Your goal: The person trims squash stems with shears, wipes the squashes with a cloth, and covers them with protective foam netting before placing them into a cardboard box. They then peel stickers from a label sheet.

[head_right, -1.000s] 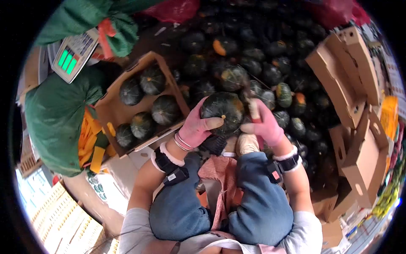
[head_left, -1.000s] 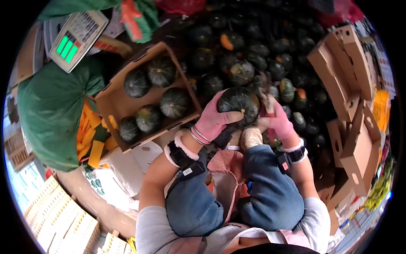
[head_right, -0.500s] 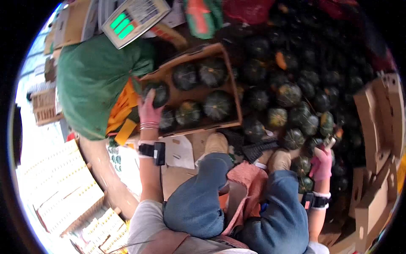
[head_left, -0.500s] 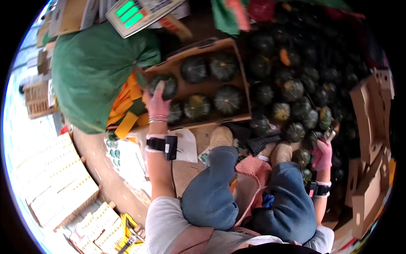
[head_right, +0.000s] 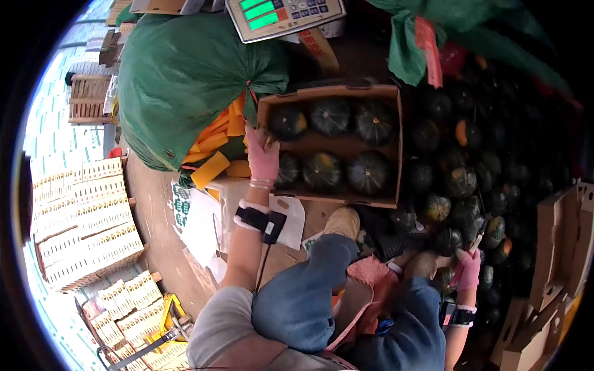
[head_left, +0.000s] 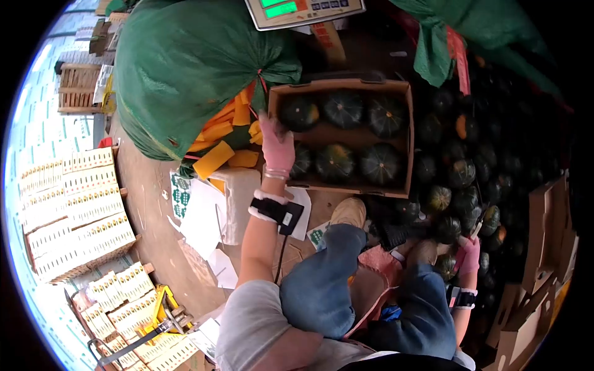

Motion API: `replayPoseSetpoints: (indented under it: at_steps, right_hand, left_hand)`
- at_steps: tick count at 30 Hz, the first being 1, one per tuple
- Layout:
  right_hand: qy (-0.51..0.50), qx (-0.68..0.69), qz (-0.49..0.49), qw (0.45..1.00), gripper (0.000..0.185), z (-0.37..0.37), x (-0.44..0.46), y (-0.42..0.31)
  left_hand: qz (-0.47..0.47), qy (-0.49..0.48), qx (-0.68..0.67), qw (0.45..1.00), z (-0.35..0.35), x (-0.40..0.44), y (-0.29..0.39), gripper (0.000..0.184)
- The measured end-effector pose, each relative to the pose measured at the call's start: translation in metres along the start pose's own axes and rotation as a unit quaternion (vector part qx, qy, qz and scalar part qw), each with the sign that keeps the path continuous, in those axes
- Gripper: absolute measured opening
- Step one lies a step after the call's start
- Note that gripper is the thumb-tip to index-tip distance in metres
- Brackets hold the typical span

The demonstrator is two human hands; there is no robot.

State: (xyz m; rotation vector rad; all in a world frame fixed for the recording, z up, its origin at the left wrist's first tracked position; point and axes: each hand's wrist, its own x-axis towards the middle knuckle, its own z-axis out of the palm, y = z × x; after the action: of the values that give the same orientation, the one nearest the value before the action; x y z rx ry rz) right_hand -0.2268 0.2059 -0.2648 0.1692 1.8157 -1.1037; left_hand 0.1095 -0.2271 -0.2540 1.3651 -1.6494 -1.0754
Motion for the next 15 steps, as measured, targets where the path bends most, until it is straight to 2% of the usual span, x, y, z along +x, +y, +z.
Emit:
replayPoseSetpoints:
  at_steps: [2, 3, 4, 6, 7, 8, 10, 11, 12, 14, 15]
  right_hand:
    - [0.094, -0.099, -0.112, 0.984, 0.034, -0.01, 0.026, 0.035]
    - [0.099, -0.156, -0.034, 0.982, 0.04, -0.009, 0.018, 0.024]
    - [0.134, -0.268, -0.069, 0.951, 0.047, 0.005, 0.003, 0.007]
    - [0.226, -0.493, -0.136, 0.829, 0.056, 0.016, -0.006, 0.0]
    - [0.236, -0.53, -0.181, 0.794, 0.063, 0.013, 0.0, 0.009]
    - [0.238, -0.558, -0.221, 0.764, 0.059, 0.018, -0.004, 0.009]
    - [0.231, -0.593, -0.218, 0.74, 0.064, 0.019, 0.0, 0.017]
    - [0.23, -0.601, -0.249, 0.724, 0.068, 0.024, -0.003, 0.018]
    - [0.202, -0.598, -0.247, 0.736, 0.068, 0.027, -0.006, 0.015]
    - [0.188, -0.6, -0.293, 0.72, 0.068, 0.029, -0.007, 0.016]
    - [0.176, -0.604, -0.282, 0.725, 0.07, 0.03, -0.008, 0.016]
  left_hand:
    - [0.029, 0.01, 0.022, 0.999, -0.001, -0.009, 0.009, 0.074]
    - [0.066, 0.052, 0.014, 0.996, 0.0, -0.012, 0.007, 0.058]
    - [0.093, 0.06, 0.079, 0.991, -0.005, -0.012, 0.004, 0.05]
    - [0.145, 0.079, 0.204, 0.965, -0.012, -0.008, 0.012, 0.035]
    - [0.156, 0.092, 0.196, 0.964, -0.012, -0.007, 0.022, 0.017]
    - [0.17, 0.101, 0.191, 0.961, -0.013, -0.007, 0.023, 0.016]
    - [0.197, 0.118, 0.181, 0.956, -0.016, -0.004, 0.024, 0.014]
    - [0.196, 0.117, 0.192, 0.954, -0.017, -0.003, 0.027, 0.016]
    - [0.18, 0.098, 0.194, 0.959, -0.019, -0.002, 0.03, 0.018]
    - [0.146, 0.057, 0.201, 0.967, -0.022, 0.001, 0.036, 0.023]
    - [0.156, 0.04, 0.216, 0.963, -0.02, 0.003, 0.039, 0.03]
